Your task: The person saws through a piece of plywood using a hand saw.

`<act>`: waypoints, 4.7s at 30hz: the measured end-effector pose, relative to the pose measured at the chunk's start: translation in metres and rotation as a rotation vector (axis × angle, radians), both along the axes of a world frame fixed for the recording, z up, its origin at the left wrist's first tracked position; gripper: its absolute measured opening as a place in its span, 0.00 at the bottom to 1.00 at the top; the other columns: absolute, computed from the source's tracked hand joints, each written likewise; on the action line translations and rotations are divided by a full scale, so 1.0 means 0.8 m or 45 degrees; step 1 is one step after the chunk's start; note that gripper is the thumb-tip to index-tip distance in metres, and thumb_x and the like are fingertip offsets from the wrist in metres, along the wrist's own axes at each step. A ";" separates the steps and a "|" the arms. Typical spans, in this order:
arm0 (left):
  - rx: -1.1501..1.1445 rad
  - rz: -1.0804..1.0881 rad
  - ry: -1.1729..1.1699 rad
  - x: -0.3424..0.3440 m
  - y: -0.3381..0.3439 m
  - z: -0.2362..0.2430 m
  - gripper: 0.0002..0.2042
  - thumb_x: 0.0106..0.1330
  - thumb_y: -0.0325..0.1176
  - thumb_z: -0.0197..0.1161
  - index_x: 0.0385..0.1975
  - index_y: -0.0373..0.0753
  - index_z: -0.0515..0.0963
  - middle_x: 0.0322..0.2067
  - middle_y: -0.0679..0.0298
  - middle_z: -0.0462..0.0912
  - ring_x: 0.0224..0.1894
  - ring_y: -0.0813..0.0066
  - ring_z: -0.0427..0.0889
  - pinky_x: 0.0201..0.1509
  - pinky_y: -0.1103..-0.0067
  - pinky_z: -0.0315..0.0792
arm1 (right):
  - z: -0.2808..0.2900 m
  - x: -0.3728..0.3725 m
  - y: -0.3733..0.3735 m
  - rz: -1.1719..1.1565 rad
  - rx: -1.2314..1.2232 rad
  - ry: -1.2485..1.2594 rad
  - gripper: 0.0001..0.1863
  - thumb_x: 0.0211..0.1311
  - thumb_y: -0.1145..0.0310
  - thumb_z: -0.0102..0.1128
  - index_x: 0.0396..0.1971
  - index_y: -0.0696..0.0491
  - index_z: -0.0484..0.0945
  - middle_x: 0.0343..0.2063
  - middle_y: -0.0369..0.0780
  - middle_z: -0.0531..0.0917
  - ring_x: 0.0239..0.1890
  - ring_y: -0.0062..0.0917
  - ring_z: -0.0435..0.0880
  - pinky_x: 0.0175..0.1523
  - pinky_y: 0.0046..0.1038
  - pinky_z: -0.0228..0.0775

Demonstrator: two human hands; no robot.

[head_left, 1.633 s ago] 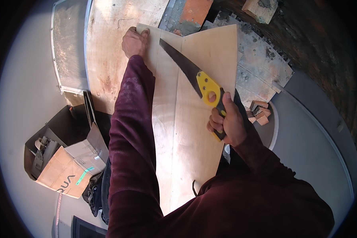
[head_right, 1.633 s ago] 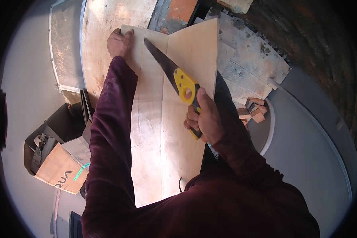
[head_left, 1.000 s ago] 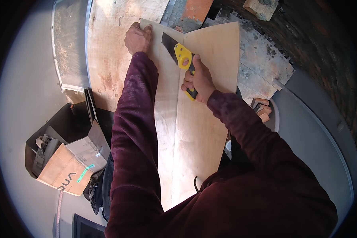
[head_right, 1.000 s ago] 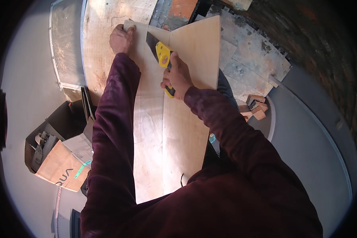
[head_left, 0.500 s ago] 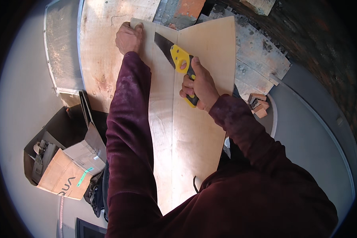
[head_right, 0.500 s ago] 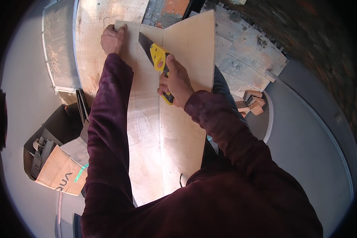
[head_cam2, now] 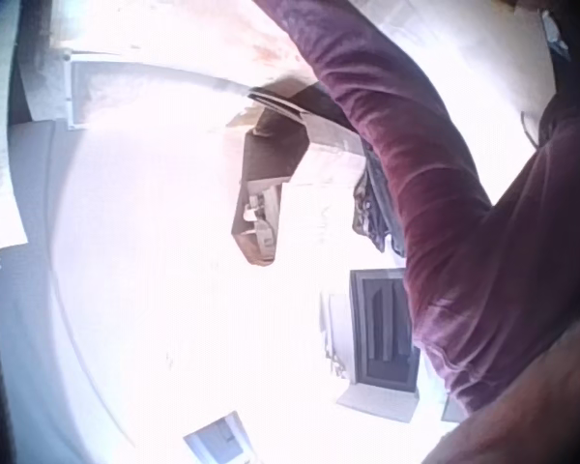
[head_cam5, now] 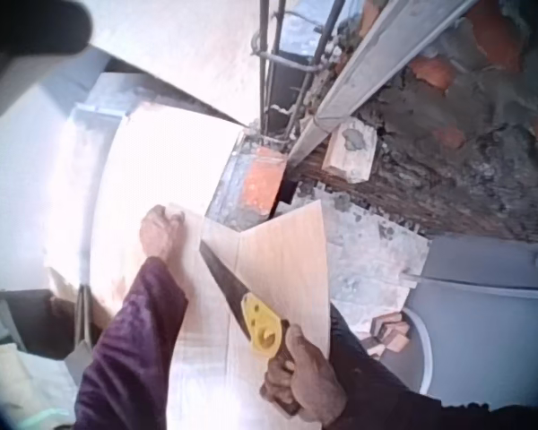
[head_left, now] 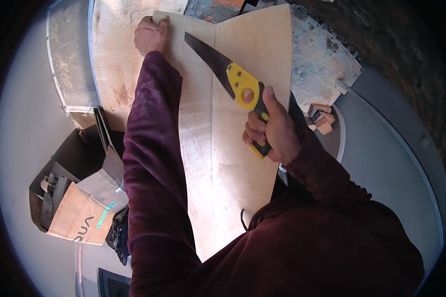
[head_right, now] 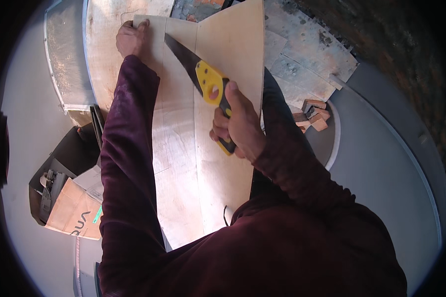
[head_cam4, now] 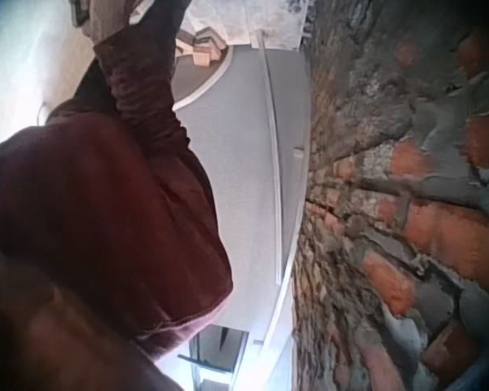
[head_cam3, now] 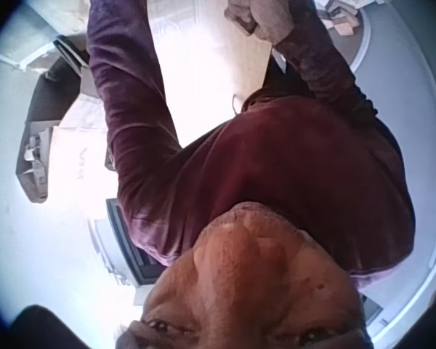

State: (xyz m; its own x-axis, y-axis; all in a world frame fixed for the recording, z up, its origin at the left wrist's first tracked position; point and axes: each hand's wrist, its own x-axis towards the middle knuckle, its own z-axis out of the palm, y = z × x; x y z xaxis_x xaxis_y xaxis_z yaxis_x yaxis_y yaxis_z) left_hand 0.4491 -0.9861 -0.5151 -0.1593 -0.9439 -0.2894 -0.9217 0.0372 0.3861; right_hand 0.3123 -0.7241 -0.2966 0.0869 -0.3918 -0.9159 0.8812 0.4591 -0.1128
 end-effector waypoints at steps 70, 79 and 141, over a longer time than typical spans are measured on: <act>0.007 -0.068 -0.087 -0.022 0.001 0.000 0.20 0.55 0.48 0.69 0.37 0.36 0.82 0.36 0.49 0.86 0.42 0.49 0.84 0.48 0.64 0.76 | -0.102 0.045 -0.041 -0.024 -0.059 0.073 0.29 0.73 0.37 0.32 0.40 0.51 0.67 0.12 0.30 0.55 0.12 0.17 0.54 0.26 0.29 0.64; 0.367 -0.296 -0.298 0.000 0.021 0.062 0.28 0.59 0.60 0.65 0.36 0.35 0.80 0.33 0.49 0.85 0.39 0.52 0.85 0.46 0.65 0.76 | -0.110 0.048 -0.027 -0.015 -0.128 0.121 0.29 0.71 0.34 0.34 0.41 0.48 0.65 0.14 0.30 0.59 0.14 0.16 0.59 0.32 0.30 0.71; -0.026 -0.011 -0.234 0.022 0.040 0.049 0.23 0.55 0.50 0.69 0.41 0.37 0.82 0.37 0.50 0.86 0.43 0.48 0.84 0.51 0.63 0.75 | 0.018 -0.021 0.047 -0.049 -0.057 -0.188 0.29 0.74 0.37 0.25 0.43 0.47 0.69 0.11 0.27 0.56 0.10 0.15 0.54 0.28 0.27 0.65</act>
